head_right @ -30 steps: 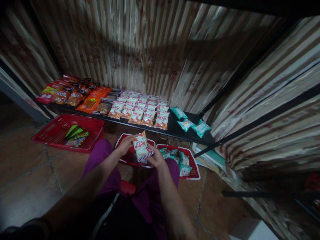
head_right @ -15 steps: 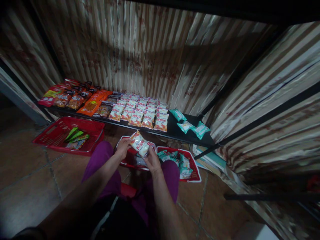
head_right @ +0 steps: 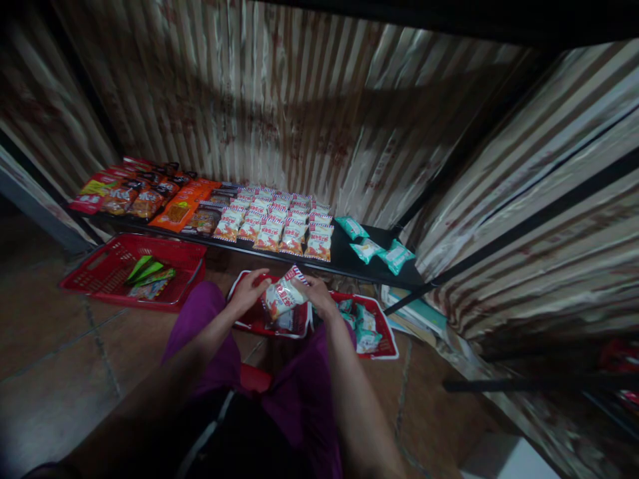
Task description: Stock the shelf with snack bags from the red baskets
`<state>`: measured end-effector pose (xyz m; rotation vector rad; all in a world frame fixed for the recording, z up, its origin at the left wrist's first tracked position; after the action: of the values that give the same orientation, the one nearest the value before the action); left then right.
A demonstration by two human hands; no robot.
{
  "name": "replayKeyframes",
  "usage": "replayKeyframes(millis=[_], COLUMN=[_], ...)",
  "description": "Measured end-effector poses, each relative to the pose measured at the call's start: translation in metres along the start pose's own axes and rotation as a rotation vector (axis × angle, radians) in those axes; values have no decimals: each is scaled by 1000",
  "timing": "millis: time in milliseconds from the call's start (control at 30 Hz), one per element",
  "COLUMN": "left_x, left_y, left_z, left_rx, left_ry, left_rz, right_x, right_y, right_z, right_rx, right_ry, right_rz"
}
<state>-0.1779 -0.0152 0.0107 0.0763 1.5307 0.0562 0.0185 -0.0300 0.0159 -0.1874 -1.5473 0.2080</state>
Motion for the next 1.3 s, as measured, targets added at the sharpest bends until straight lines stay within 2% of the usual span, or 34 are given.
replayKeyframes(millis=[67, 167, 233, 300, 400, 467, 533, 733, 933, 1300], left_x=[-1, 6, 5, 6, 11, 16, 21, 28, 25, 21], left_y=[0, -10, -17, -22, -24, -22, -19, -15, -16, -16], left_z=[13, 38, 46, 45, 40, 36, 32, 30, 26, 22], left_rx=[122, 344, 403, 385, 312, 248, 177, 48, -13, -55], left_ry=[11, -169, -270, -313, -364, -405, -447, -496, -432, -433], left_rz=[-26, -155, -204, -235, -284, -303, -310, -289, -264, -277], right_x=[10, 18, 20, 20, 17, 9, -2, -27, -27, -33], right_y=[1, 4, 7, 10, 13, 10, 5, -12, -20, -19], right_z=[8, 17, 18, 16, 4, -4, -3, 21, 40, 35], right_rx=[78, 164, 172, 139, -11, -118, -162, -124, -26, -92], right_ry=[-118, -287, -329, -309, -170, -60, 50, 271, 323, 355], right_rz=[3, 2, -5, -32, -80, -81, -69, -29, -44, -60])
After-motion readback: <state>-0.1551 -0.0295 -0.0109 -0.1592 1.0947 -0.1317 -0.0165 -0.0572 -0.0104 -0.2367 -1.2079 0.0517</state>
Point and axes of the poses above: each hand's wrist, its own y-axis towards the middle knuckle, its own z-axis out of the palm, x = y × z, the point moved 10 cm from there along y, towards the middle knuckle, and after that the axes turned 5 degrees about -y, right-handed, at the moved point
